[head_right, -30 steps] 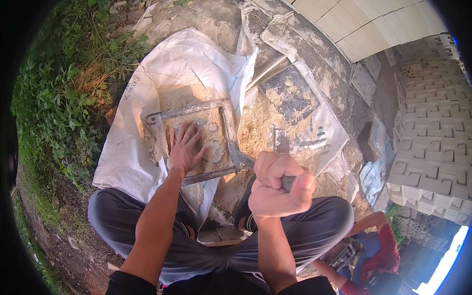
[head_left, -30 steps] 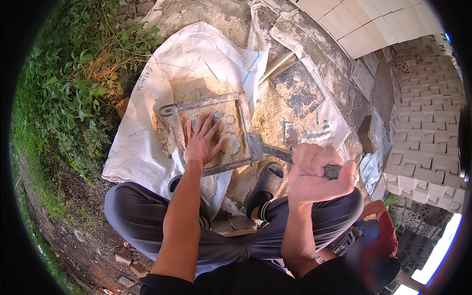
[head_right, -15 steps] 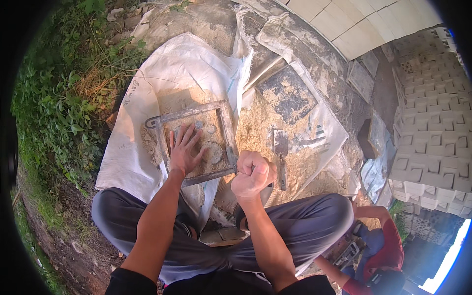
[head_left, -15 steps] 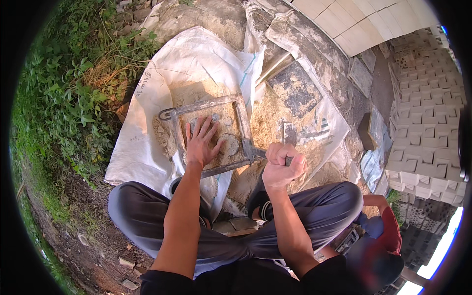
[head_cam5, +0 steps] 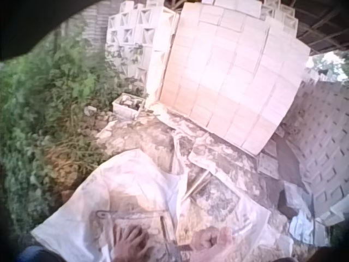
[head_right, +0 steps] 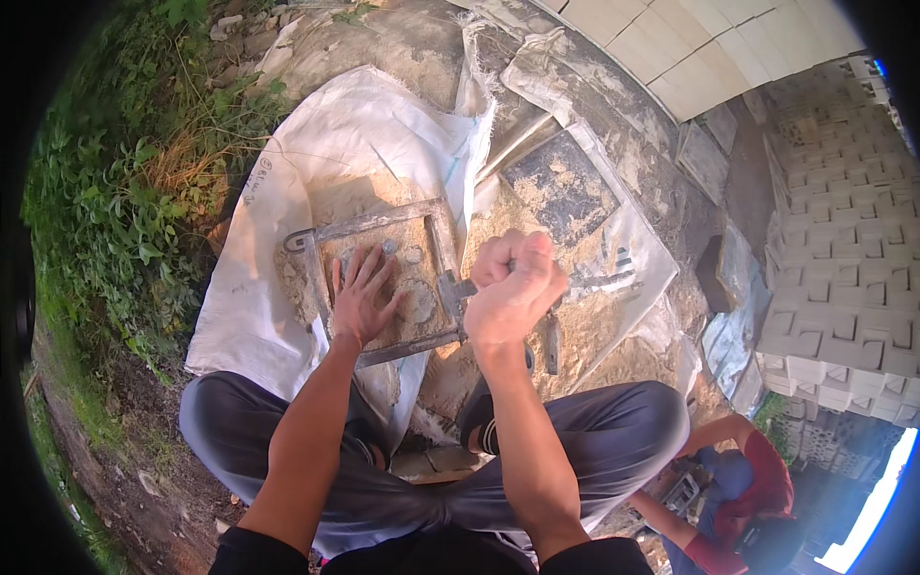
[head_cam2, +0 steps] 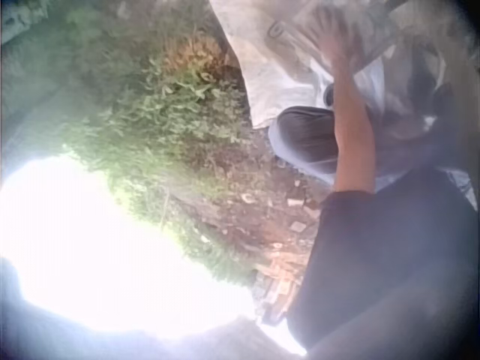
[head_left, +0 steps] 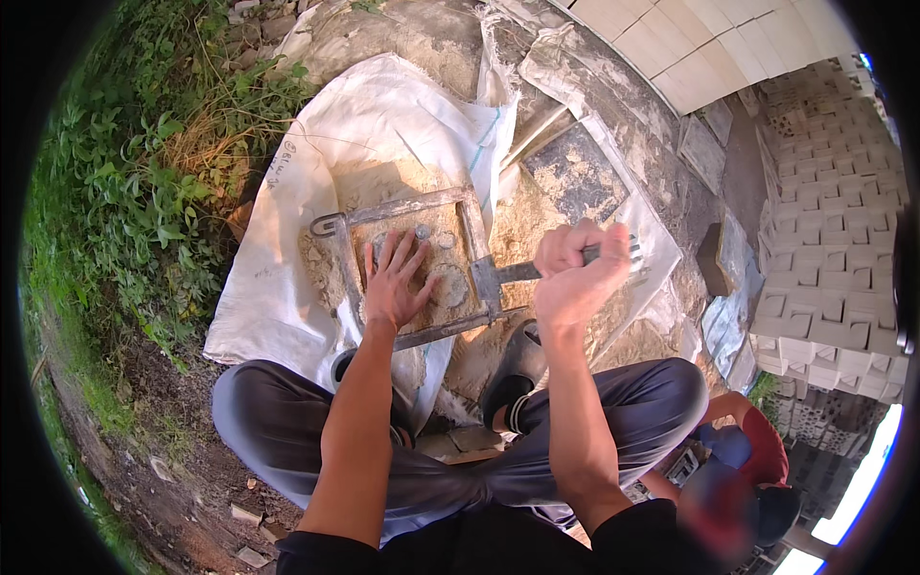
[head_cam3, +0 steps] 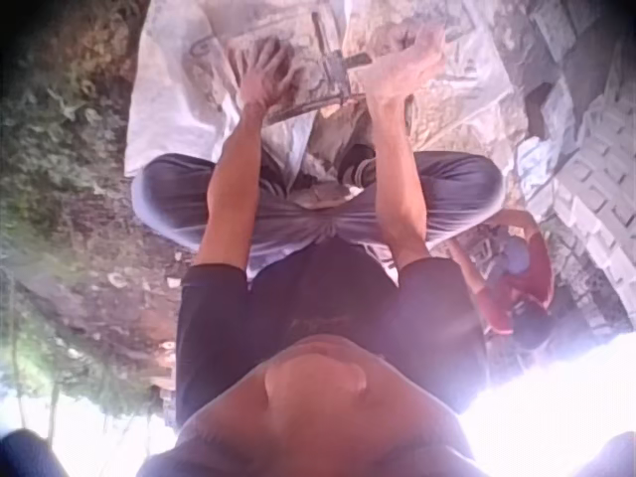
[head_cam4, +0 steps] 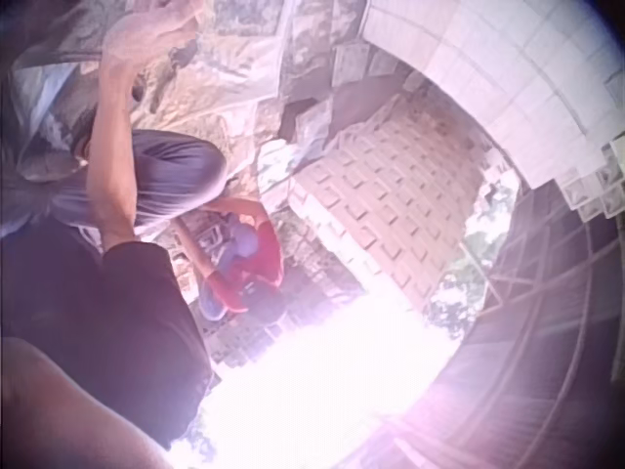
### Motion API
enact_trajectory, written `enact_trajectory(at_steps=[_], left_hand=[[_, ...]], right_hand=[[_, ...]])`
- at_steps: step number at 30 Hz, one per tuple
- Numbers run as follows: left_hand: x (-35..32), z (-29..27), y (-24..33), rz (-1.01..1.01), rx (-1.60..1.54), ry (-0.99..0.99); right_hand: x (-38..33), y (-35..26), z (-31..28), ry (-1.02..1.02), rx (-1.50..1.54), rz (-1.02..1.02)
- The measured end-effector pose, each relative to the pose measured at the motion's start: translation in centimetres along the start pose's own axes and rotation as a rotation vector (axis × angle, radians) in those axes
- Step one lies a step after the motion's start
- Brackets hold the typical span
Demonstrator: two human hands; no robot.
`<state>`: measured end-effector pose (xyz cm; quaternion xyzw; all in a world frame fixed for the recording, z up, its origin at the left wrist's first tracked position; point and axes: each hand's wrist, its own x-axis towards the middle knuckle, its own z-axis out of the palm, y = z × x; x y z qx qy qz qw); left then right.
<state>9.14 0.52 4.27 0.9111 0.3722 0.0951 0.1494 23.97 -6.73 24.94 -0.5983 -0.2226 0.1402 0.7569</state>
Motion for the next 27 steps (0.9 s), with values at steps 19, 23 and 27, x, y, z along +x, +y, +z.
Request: enact_trajectory(at_steps=[19, 23, 27], left_hand=[[-0.3, -0.2, 0.5, 0.023, -0.077, 0.004], [-0.2, 0.1, -0.3, 0.015, -0.081, 0.052], [0.0, -0.1, 0.1, 0.035, -0.089, 0.032]], right_hand=[[1.1, 4.8, 3.2, -0.098, -0.076, -0.153], [3.1, 1.2, 3.7, -0.108, 0.043, 0.001], [3.6, 2.8, 2.3, -0.074, 0.031, -0.045]])
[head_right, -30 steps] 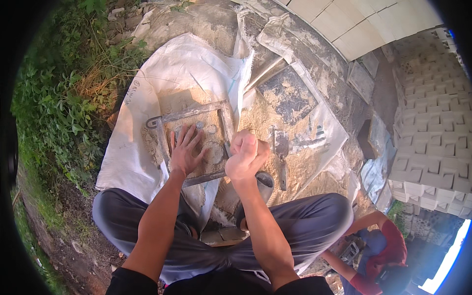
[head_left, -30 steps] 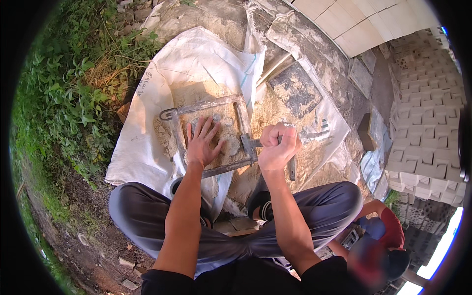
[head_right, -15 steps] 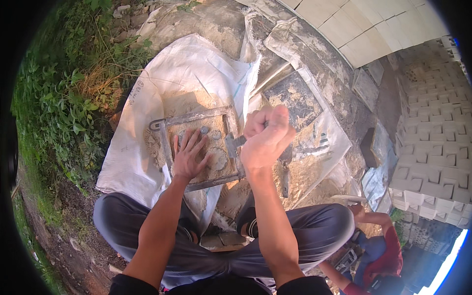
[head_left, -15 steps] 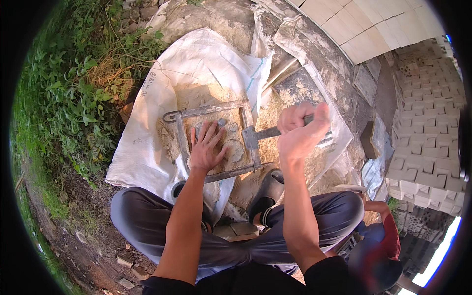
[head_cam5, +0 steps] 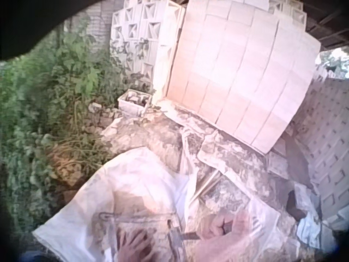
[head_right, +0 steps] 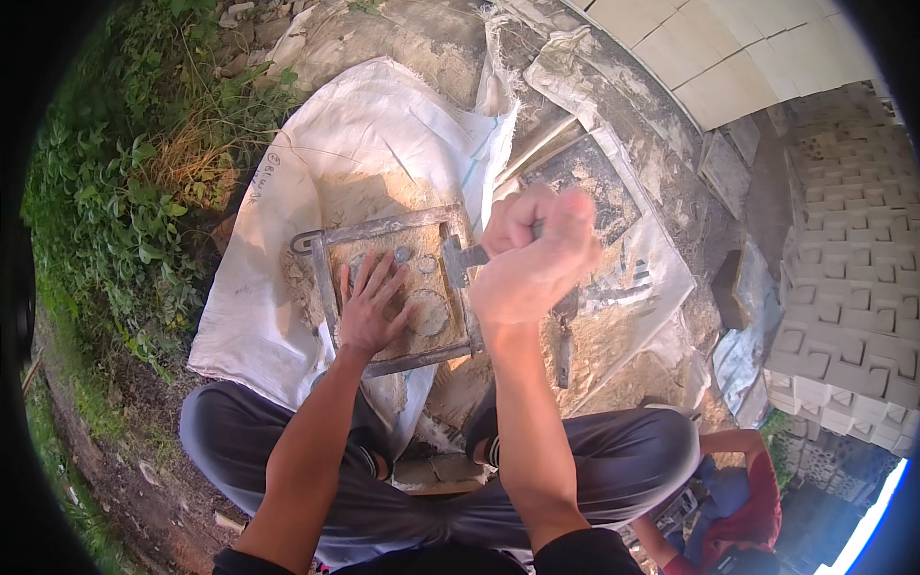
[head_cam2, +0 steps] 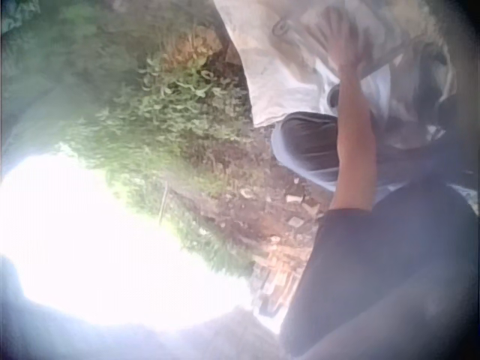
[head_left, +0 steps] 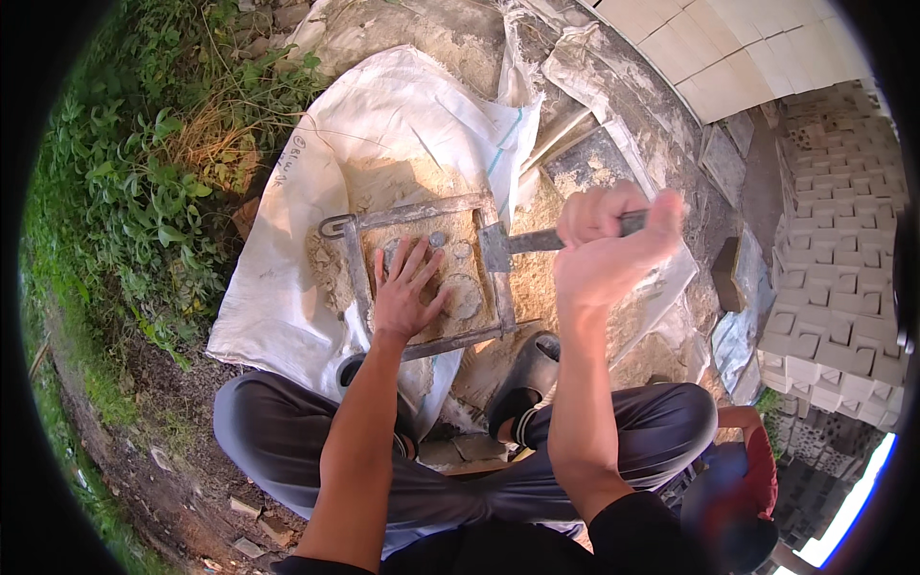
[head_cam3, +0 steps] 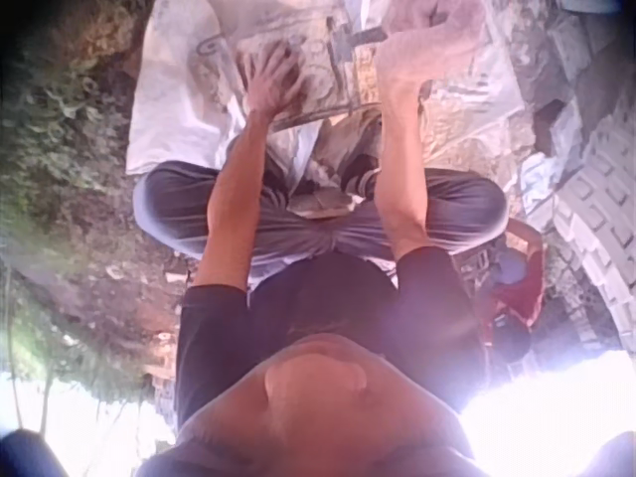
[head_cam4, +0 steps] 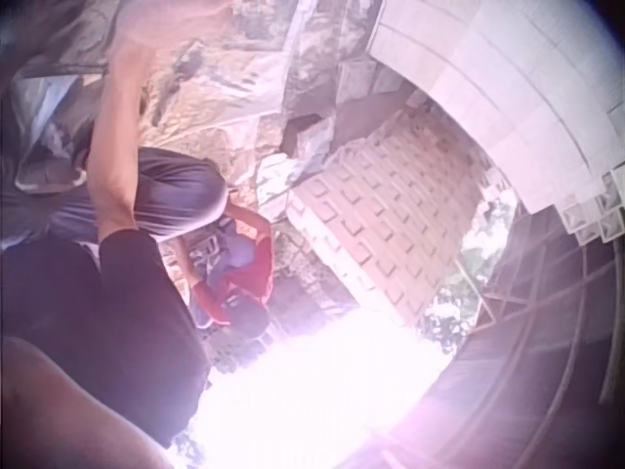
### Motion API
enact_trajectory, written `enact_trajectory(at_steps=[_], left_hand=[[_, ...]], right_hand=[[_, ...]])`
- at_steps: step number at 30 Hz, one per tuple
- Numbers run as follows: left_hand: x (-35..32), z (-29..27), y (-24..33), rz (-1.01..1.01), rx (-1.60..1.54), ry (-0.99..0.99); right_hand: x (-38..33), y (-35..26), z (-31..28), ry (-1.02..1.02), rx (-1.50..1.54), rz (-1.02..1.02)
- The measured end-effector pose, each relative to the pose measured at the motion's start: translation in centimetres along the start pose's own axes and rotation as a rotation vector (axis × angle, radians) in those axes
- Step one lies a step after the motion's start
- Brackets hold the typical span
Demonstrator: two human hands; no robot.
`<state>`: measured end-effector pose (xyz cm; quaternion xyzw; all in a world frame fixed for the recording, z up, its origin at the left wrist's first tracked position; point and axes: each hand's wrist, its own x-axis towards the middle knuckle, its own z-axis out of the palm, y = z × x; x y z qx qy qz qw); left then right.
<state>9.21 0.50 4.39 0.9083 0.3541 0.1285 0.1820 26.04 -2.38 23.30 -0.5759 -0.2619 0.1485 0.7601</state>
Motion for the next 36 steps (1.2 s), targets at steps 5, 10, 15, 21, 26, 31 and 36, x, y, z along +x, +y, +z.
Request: enact_trajectory(at_steps=[5, 10, 15, 21, 26, 31, 36], left_hand=[[-0.1, -0.1, 0.3, -0.022, -0.009, -0.022], [0.0, -0.5, -0.2, -0.019, -0.007, 0.002], [0.1, -0.1, -0.1, -0.014, 0.018, -0.02], [-0.2, -0.1, -0.3, -0.026, 0.026, -0.041], [0.0, -0.1, 0.0, -0.011, 0.037, -0.05], [0.0, -0.2, -0.5, -0.016, 0.026, -0.019], [0.1, -0.3, 0.0, -0.007, 0.006, -0.003]], right_hand=[[0.3, 2.2, 1.9, -0.021, -0.088, 0.016], [1.5, -2.0, 2.0, 0.026, 0.024, 0.008], [0.7, 2.6, 3.3, 0.011, -0.08, -0.039], [2.2, -2.5, 2.6, 0.04, 0.12, 0.015], [1.9, 2.3, 2.3, 0.069, 0.013, 0.01], [2.6, -3.0, 2.3, 0.074, 0.12, 0.0], [0.1, 2.9, 3.1, 0.05, -0.069, -0.058]])
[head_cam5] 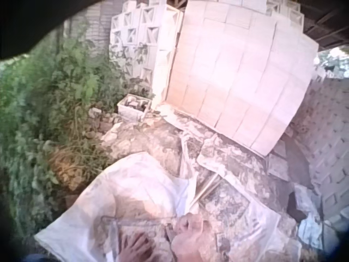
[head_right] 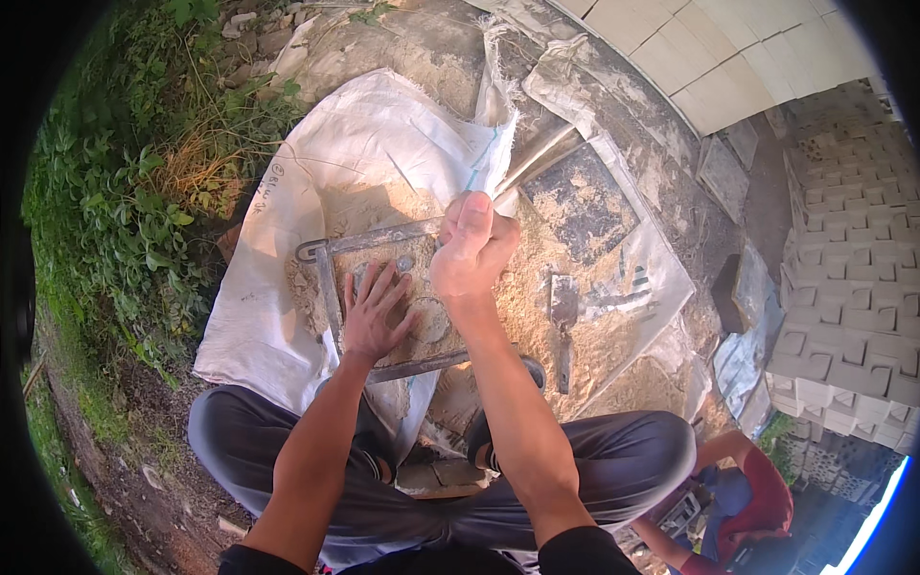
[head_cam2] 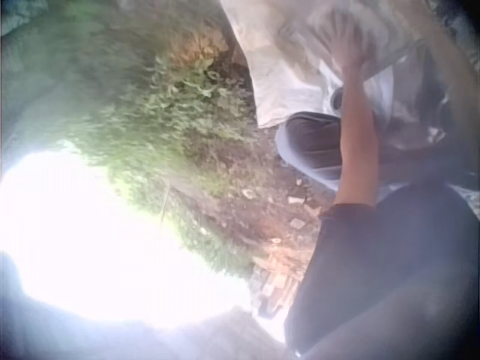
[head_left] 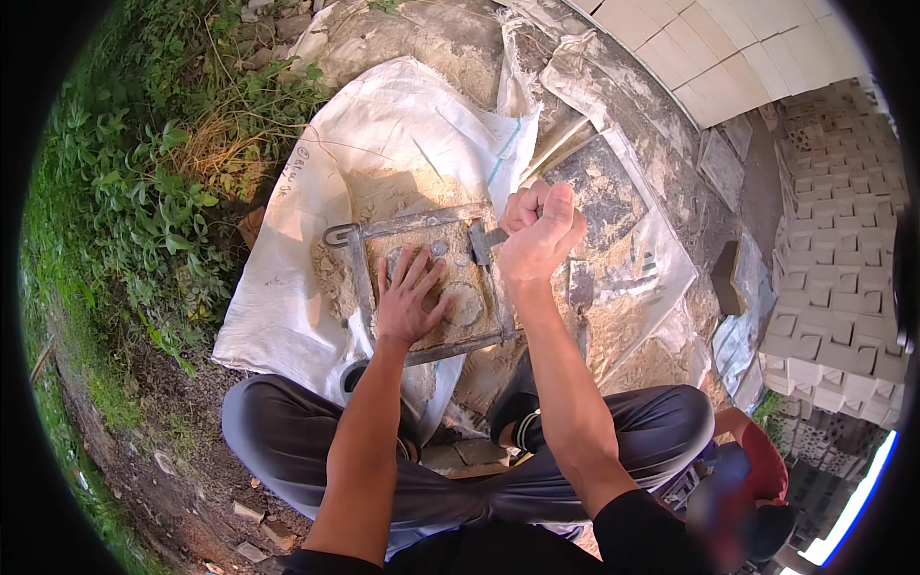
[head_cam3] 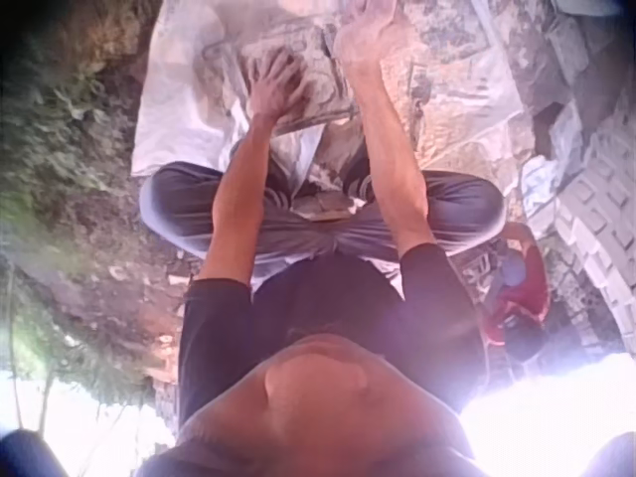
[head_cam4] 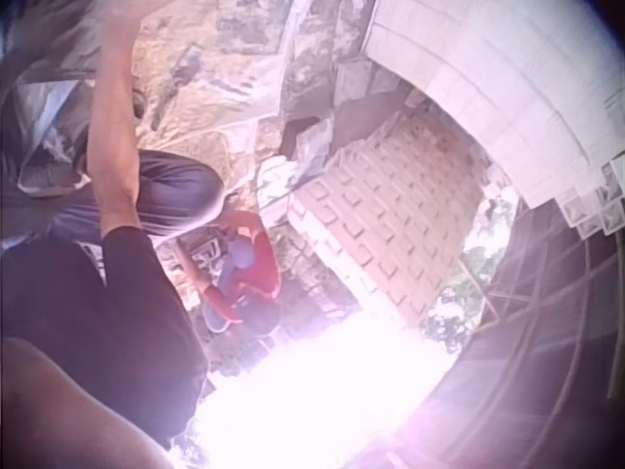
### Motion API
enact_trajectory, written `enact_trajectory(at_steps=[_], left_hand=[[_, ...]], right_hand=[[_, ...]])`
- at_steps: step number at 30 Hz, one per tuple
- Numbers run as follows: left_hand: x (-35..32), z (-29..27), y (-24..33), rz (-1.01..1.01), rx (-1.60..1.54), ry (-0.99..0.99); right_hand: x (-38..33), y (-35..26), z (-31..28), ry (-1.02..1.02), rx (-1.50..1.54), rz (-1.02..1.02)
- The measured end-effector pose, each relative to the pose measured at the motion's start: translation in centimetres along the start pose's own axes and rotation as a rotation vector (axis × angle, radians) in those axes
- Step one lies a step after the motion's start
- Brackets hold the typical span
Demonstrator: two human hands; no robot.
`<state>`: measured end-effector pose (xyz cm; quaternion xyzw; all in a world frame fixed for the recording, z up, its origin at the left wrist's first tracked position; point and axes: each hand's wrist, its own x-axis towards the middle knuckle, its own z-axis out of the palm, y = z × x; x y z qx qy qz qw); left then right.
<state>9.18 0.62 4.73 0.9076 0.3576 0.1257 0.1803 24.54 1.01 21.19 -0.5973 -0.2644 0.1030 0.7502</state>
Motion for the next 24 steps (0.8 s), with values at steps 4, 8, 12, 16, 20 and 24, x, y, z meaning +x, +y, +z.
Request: enact_trajectory(at_steps=[4, 8, 12, 16, 20, 24], left_hand=[[-0.4, 0.5, -0.5, 0.004, -0.002, 0.02], [-0.2, 0.3, -0.4, -0.004, 0.003, -0.013], [-0.1, 0.2, 0.0, 0.011, -0.025, 0.003], [-0.1, 0.3, -0.6, -0.011, -0.008, 0.002], [0.2, 0.2, -0.4, -0.004, 0.006, -0.024], [-0.4, 0.4, -0.5, -0.028, 0.016, -0.025]], right_hand=[[2.1, -4.6, -1.0, 0.041, 0.186, 0.107], [0.1, -2.0, -1.5, 0.003, 0.094, -0.048], [0.8, -0.6, -1.1, 0.014, 0.053, -0.036], [1.6, -5.2, -2.0, 0.011, 0.28, 0.016], [-0.4, 0.4, -1.5, -0.056, 0.035, -0.082], [1.3, -2.6, 0.7, -0.075, 0.022, 0.052]])
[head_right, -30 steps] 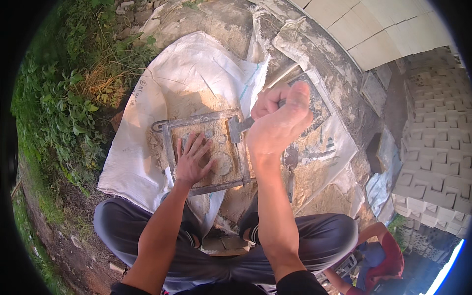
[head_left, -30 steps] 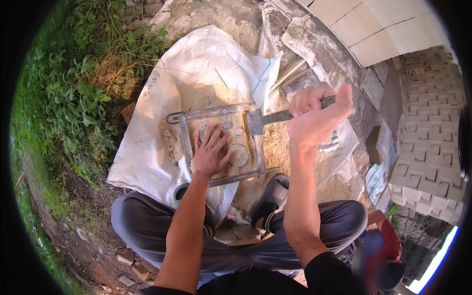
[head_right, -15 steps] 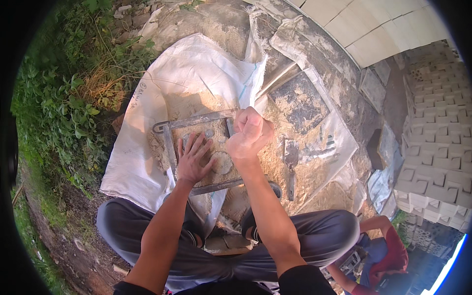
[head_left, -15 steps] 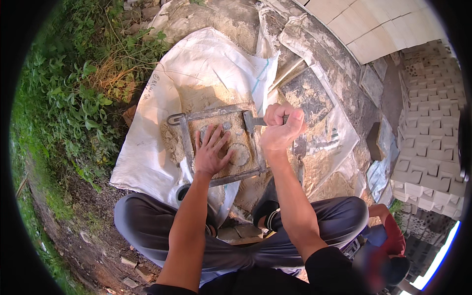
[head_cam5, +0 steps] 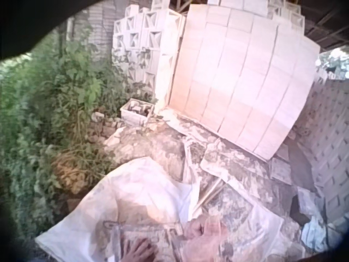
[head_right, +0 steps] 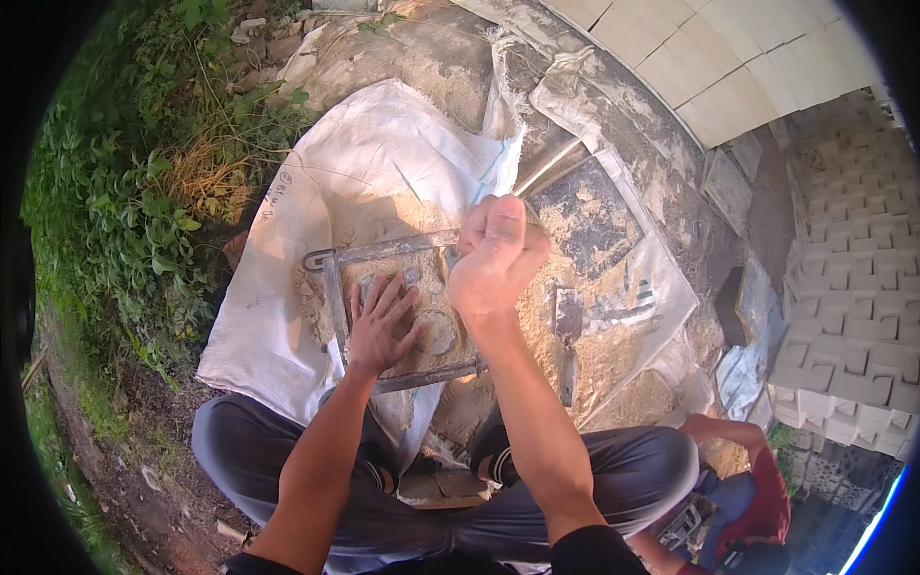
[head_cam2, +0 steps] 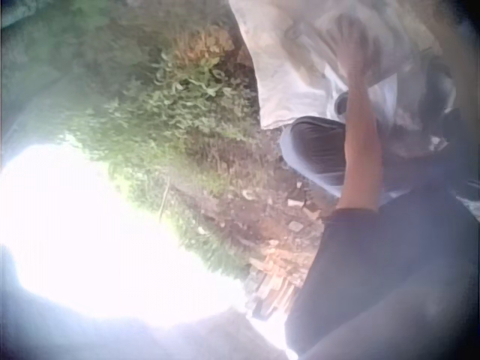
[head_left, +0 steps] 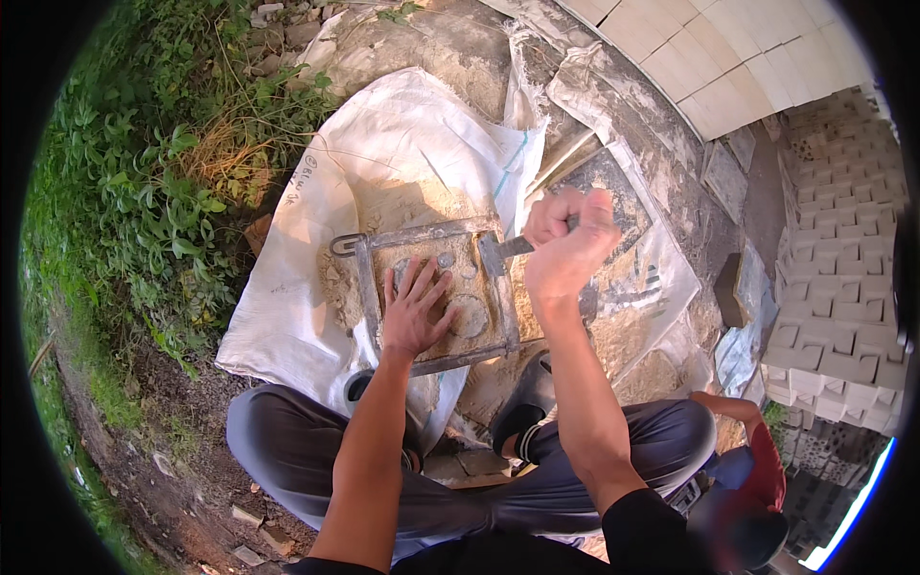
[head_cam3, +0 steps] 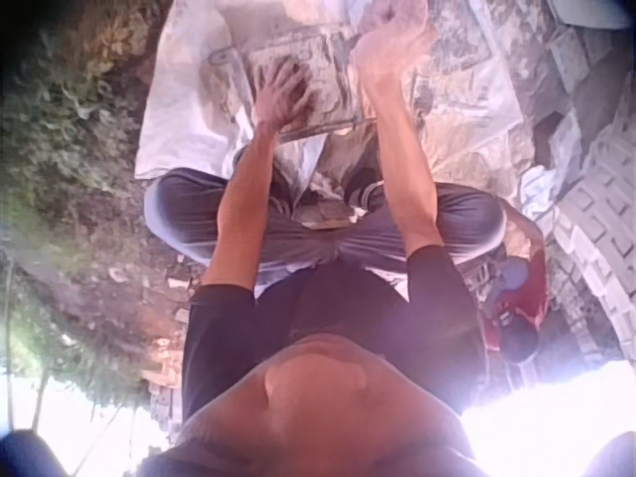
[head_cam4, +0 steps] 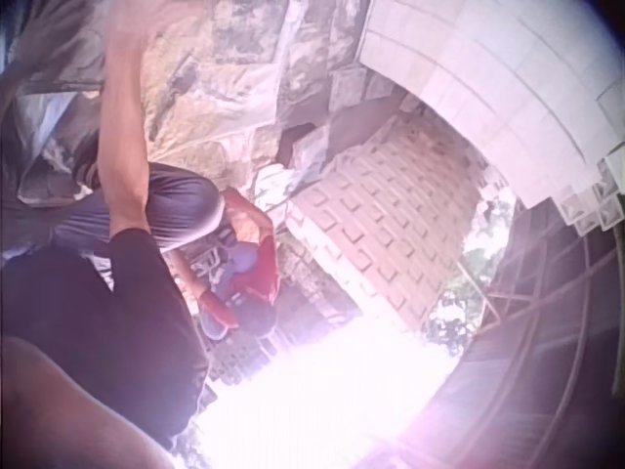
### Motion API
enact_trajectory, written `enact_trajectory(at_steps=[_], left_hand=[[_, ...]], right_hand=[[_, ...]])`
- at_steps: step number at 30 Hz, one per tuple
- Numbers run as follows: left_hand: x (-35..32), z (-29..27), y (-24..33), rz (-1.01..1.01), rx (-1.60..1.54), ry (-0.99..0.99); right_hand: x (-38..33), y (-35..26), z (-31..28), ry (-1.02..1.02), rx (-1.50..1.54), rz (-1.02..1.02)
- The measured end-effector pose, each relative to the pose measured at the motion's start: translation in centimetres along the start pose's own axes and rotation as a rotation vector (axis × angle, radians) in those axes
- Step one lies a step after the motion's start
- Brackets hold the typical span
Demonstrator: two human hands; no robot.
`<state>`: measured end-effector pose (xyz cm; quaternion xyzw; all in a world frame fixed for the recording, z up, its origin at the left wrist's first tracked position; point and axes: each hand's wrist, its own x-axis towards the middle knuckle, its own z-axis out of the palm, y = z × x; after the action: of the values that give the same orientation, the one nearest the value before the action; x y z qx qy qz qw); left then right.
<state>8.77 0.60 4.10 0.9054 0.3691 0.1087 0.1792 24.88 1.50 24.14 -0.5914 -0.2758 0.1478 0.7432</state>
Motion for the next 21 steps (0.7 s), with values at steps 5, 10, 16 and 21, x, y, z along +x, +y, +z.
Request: enact_trajectory(at_steps=[5, 10, 16, 21], left_hand=[[-0.1, -0.4, 0.3, 0.023, -0.02, -0.002], [0.1, -0.2, 0.2, 0.039, -0.012, 0.038], [-2.0, -0.1, 0.4, 0.077, 0.164, -0.091], [-2.2, -1.5, 0.2, 0.141, 0.183, -0.172]], right_hand=[[-0.4, -0.6, -1.7, -0.129, 0.212, -0.087], [-0.6, 1.9, -3.9, -0.298, 0.198, -0.11], [0.6, -0.2, -3.7, 0.426, 0.482, 0.085], [1.2, -2.2, -3.5, -0.08, 0.431, -0.054]])
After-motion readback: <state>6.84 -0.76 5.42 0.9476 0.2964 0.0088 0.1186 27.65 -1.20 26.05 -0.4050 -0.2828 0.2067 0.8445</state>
